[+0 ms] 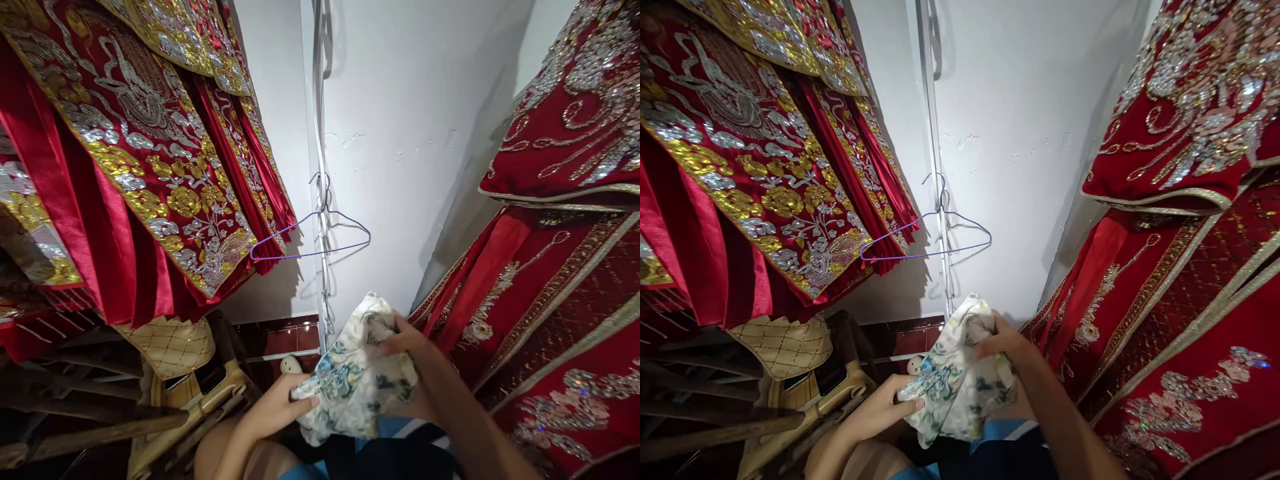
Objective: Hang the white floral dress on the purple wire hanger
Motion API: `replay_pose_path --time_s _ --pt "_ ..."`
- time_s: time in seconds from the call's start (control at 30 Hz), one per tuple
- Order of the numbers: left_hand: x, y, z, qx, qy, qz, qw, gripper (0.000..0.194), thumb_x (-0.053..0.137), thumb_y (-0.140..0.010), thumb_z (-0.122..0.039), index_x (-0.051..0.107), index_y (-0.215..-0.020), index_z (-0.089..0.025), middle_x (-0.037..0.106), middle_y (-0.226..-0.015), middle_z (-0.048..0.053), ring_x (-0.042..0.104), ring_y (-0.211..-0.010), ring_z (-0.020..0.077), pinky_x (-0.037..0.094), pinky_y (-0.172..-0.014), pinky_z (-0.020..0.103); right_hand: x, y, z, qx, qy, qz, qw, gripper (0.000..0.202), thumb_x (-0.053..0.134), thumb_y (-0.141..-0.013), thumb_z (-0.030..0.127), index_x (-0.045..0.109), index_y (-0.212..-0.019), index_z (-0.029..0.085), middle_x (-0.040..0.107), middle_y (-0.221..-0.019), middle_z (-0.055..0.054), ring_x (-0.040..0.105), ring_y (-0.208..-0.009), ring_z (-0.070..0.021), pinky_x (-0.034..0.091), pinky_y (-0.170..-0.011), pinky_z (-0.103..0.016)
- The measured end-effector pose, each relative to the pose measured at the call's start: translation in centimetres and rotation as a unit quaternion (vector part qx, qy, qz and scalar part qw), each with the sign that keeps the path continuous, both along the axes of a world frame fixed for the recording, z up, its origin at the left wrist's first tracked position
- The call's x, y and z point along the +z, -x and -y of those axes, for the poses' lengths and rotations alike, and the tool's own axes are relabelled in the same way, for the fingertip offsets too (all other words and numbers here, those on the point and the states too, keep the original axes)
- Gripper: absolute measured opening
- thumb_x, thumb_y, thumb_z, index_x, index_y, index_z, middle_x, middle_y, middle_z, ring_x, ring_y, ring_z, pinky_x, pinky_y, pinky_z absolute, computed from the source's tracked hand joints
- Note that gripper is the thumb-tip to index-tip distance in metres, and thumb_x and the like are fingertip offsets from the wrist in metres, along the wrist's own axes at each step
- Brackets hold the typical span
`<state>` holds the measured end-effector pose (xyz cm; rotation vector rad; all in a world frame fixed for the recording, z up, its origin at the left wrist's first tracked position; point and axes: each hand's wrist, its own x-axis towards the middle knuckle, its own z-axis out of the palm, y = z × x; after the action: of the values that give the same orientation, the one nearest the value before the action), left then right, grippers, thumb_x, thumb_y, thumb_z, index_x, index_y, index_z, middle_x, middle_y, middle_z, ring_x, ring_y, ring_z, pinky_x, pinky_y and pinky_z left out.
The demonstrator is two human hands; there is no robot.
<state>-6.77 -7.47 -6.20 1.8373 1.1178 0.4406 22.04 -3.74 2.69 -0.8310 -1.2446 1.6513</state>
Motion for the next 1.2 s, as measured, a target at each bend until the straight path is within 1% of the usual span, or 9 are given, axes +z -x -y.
replay_pose_path --time_s 0.2,0.3,0.43,0.53,0.6,0.77,0.93,1.07,1.2 --pt "2.7 5.1 -1.6 0.039 -0.157 -0.16 0.974 0.032 0.056 -0.091 -0.048 0.071 -0.093 -0.02 0.072 -0.098 0.007 0.062 -0.093 0.0264 0.044 -0.088 0.035 5.0 -0.6 -2.0 0.027 -0.217 0.257 0.941 0.018 0.064 -0.059 0.015 0.047 -0.059 0.02 0.038 -0.056 0.006 0.033 -0.053 -0.0087 0.025 -0.048 -0.022" --pt "5.3 6.4 -2.4 0.066 -0.233 -0.211 0.947 0.036 0.044 -0.097 -0.041 0.066 -0.081 -0.019 0.071 -0.089 0.007 0.062 -0.089 0.0261 0.044 -0.085 0.037 5.9 0.2 -5.3 -0.042 -0.309 0.277 0.909 0.015 0.062 -0.065 0.015 0.056 -0.077 0.021 0.033 -0.056 0.009 0.03 -0.053 -0.0092 0.023 -0.051 -0.022" --pt "8.6 7.0 -2.8 0.153 -0.322 -0.231 0.905 0.033 0.036 -0.097 -0.033 0.067 -0.093 -0.019 0.072 -0.104 0.009 0.064 -0.095 0.0265 0.046 -0.087 0.039 4.6 1.4 -12.5 -0.136 -0.345 0.274 0.887 0.044 0.056 -0.069 0.017 0.064 -0.112 0.021 0.051 -0.065 0.005 0.049 -0.064 -0.0158 0.041 -0.068 -0.027" --pt "9.8 6.9 -3.5 0.184 -0.352 -0.235 0.887 0.036 0.034 -0.097 -0.029 0.066 -0.11 -0.02 0.071 -0.119 0.009 0.065 -0.105 0.0264 0.048 -0.091 0.039 2.8 2.5 -17.0 -0.155 -0.312 0.294 0.89 0.034 0.049 -0.07 0.018 0.069 -0.098 0.02 0.066 -0.083 -0.003 0.059 -0.089 -0.0214 0.045 -0.086 -0.031" --pt "9.8 6.8 -4.5 0.187 -0.35 -0.252 0.883 0.037 0.034 -0.094 -0.025 0.067 -0.112 -0.019 0.069 -0.125 0.01 0.063 -0.113 0.0277 0.049 -0.095 0.042 1.8 3.1 -18.5 -0.15 -0.3 0.307 0.891 0.022 0.048 -0.07 0.019 0.067 -0.082 0.021 0.067 -0.08 -0.003 0.06 -0.085 -0.0213 0.045 -0.082 -0.03" --pt "9.7 6.9 -6.8 0.189 -0.353 -0.228 0.888 0.037 0.034 -0.093 -0.024 0.069 -0.101 -0.017 0.066 -0.131 0.013 0.059 -0.125 0.0282 0.045 -0.107 0.045 0.9 2.3 -18.4 -0.18 -0.285 0.304 0.891 0.011 0.05 -0.069 0.026 0.056 -0.063 0.02 0.059 -0.062 0.0 0.052 -0.064 -0.0174 0.039 -0.062 -0.027" --pt "13.8 5.2 -7.9 0.229 -0.403 -0.119 0.878 0.039 0.034 -0.095 -0.031 0.069 -0.105 -0.016 0.062 -0.139 0.012 0.055 -0.13 0.0259 0.039 -0.114 0.04 1.6 -0.3 -16.5 -0.216 -0.272 0.275 0.897 0.019 0.054 -0.071 0.037 0.053 -0.062 0.02 0.056 -0.062 0.0 0.049 -0.063 -0.0168 0.037 -0.059 -0.028" --pt "17.8 3.1 -10.2 0.275 -0.376 -0.095 0.88 0.041 0.031 -0.093 -0.03 0.069 -0.104 -0.016 0.071 -0.12 0.011 0.064 -0.112 0.0257 0.048 -0.098 0.035 2.6 -0.7 -14.6 -0.236 -0.269 0.231 0.905 0.02 0.058 -0.069 0.036 0.051 -0.06 0.021 0.052 -0.059 0.001 0.046 -0.062 -0.0154 0.035 -0.057 -0.027" --pt "18.9 2.4 -12.8 0.261 -0.309 -0.22 0.888 0.034 0.032 -0.087 -0.026 0.064 -0.079 -0.017 0.073 -0.089 0.012 0.067 -0.085 0.0252 0.049 -0.075 0.031 3.2 -0.5 -13.0 -0.259 -0.294 0.251 0.885 0.02 0.057 -0.068 0.031 0.044 -0.055 0.022 0.042 -0.053 0.004 0.037 -0.057 -0.0126 0.027 -0.053 -0.025"
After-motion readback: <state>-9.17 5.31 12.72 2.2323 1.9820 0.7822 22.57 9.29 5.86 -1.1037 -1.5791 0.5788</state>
